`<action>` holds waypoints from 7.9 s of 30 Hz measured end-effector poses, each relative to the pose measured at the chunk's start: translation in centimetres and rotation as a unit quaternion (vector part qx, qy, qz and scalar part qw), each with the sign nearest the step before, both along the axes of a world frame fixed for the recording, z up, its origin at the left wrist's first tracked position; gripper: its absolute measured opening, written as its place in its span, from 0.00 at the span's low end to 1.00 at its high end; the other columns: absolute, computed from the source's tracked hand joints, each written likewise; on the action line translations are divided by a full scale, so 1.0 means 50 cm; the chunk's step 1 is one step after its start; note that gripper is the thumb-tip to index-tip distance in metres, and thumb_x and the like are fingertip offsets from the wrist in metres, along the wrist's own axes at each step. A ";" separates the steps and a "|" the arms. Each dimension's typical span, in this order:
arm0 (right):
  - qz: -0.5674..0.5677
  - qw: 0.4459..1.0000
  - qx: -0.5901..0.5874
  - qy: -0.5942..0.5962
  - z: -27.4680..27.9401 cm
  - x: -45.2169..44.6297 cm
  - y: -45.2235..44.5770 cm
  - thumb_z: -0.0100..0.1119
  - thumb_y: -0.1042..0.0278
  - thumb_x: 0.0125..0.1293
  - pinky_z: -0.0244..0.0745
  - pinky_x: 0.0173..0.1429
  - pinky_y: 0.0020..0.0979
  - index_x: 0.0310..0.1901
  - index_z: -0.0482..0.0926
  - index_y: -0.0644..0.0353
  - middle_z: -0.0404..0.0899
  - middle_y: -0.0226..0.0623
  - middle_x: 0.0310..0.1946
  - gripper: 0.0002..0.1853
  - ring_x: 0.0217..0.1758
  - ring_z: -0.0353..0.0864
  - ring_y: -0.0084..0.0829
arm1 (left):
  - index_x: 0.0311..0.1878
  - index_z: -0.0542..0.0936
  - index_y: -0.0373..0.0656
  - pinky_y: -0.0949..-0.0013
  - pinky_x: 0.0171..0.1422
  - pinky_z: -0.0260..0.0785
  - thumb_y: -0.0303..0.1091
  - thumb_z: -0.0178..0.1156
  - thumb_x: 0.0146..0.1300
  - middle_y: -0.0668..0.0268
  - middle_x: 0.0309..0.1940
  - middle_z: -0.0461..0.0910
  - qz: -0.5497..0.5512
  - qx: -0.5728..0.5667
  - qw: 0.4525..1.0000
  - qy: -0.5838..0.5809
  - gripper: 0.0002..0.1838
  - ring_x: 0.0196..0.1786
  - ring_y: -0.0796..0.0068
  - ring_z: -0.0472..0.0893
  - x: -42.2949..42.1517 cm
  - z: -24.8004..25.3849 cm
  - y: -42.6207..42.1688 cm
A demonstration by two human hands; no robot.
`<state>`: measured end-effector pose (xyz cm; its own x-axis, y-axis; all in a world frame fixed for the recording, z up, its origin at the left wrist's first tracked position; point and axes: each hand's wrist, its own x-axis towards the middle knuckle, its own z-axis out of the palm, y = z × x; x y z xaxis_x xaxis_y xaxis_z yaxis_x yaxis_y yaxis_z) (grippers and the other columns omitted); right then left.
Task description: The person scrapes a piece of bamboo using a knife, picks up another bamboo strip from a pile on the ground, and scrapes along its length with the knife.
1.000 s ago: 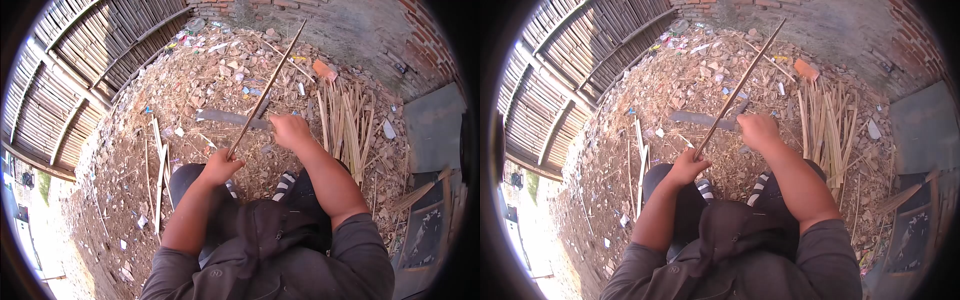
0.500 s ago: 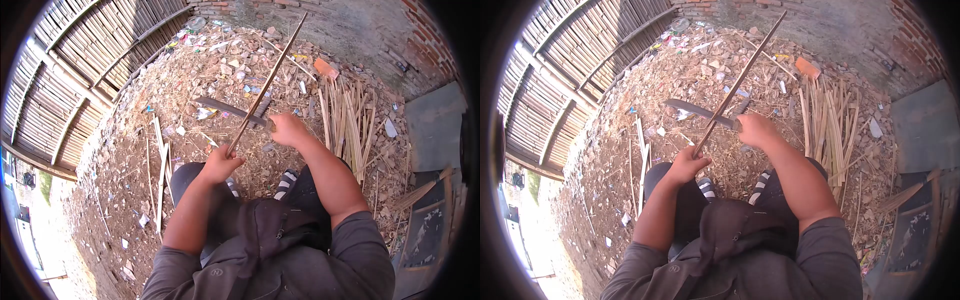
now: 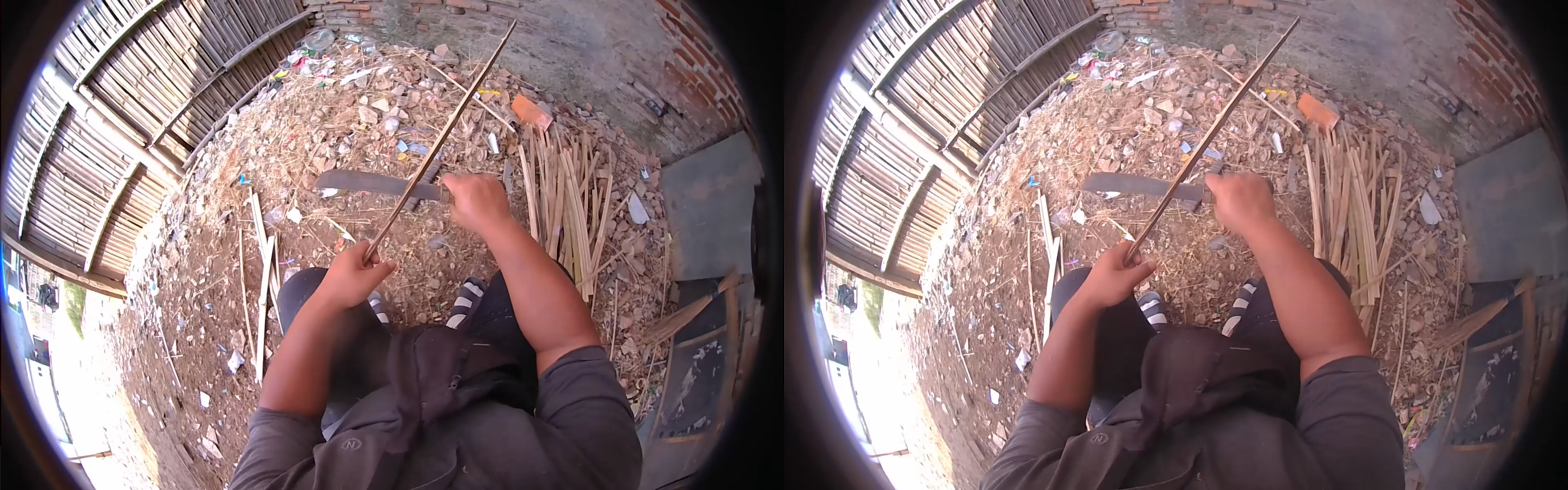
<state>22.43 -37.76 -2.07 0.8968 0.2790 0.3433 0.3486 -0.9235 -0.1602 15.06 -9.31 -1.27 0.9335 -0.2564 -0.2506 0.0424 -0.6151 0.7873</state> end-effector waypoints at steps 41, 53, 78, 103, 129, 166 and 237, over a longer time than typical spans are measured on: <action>0.077 0.960 0.102 0.250 0.015 -0.025 0.031 0.64 0.65 0.55 0.80 0.47 0.49 0.47 0.85 0.51 0.86 0.46 0.35 0.15 0.44 0.87 0.50 | 0.40 0.78 0.36 0.58 0.45 0.71 0.47 0.54 0.79 0.54 0.28 0.79 -0.041 0.068 0.996 -0.045 0.21 0.35 0.62 0.78 -0.079 0.056 0.136; 0.084 0.980 0.071 0.168 -0.005 -0.041 0.046 0.68 0.67 0.53 0.79 0.45 0.48 0.41 0.82 0.58 0.85 0.47 0.32 0.13 0.39 0.86 0.48 | 0.43 0.81 0.36 0.60 0.47 0.71 0.47 0.53 0.80 0.59 0.31 0.80 -0.038 0.061 0.997 0.005 0.21 0.37 0.68 0.77 -0.071 0.065 0.131; 0.009 0.955 0.054 0.291 0.021 -0.023 0.026 0.62 0.67 0.54 0.82 0.54 0.48 0.51 0.85 0.53 0.87 0.49 0.43 0.20 0.50 0.87 0.49 | 0.40 0.79 0.38 0.64 0.43 0.71 0.48 0.51 0.81 0.66 0.28 0.76 -0.006 0.086 0.996 0.009 0.22 0.35 0.75 0.74 -0.168 0.079 0.191; 0.064 0.949 0.093 0.296 -0.019 -0.020 0.030 0.68 0.65 0.53 0.81 0.44 0.46 0.42 0.82 0.60 0.85 0.47 0.34 0.15 0.39 0.88 0.44 | 0.40 0.78 0.37 0.62 0.43 0.71 0.47 0.52 0.80 0.62 0.29 0.78 -0.001 0.079 0.997 0.010 0.21 0.35 0.72 0.75 -0.168 0.059 0.196; -0.035 0.978 0.054 0.200 0.038 -0.035 0.038 0.64 0.68 0.54 0.81 0.49 0.51 0.43 0.84 0.55 0.86 0.47 0.37 0.13 0.46 0.86 0.51 | 0.40 0.78 0.39 0.65 0.40 0.70 0.48 0.50 0.82 0.71 0.27 0.74 0.039 0.031 0.998 0.049 0.21 0.33 0.78 0.73 -0.216 0.076 0.186; 0.084 0.975 0.008 0.204 0.003 -0.049 0.056 0.63 0.69 0.53 0.81 0.49 0.52 0.44 0.84 0.55 0.86 0.47 0.36 0.14 0.44 0.87 0.51 | 0.38 0.76 0.37 0.66 0.39 0.68 0.43 0.53 0.81 0.70 0.26 0.73 0.051 0.028 0.996 0.067 0.19 0.33 0.80 0.70 -0.241 0.066 0.199; -0.038 0.930 0.184 0.315 -0.045 0.014 0.002 0.62 0.69 0.55 0.81 0.54 0.48 0.49 0.83 0.60 0.86 0.52 0.43 0.18 0.49 0.86 0.53 | 0.42 0.80 0.39 0.73 0.31 0.63 0.44 0.52 0.82 0.76 0.22 0.72 0.067 0.012 0.996 0.063 0.17 0.26 0.86 0.68 -0.360 0.043 0.291</action>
<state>23.13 -37.66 -4.30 0.9646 0.1746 -0.1977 0.0148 -0.7841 -0.6204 -2.96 5.26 0.88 0.9199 -0.1249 -0.3717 0.2217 -0.6162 0.7557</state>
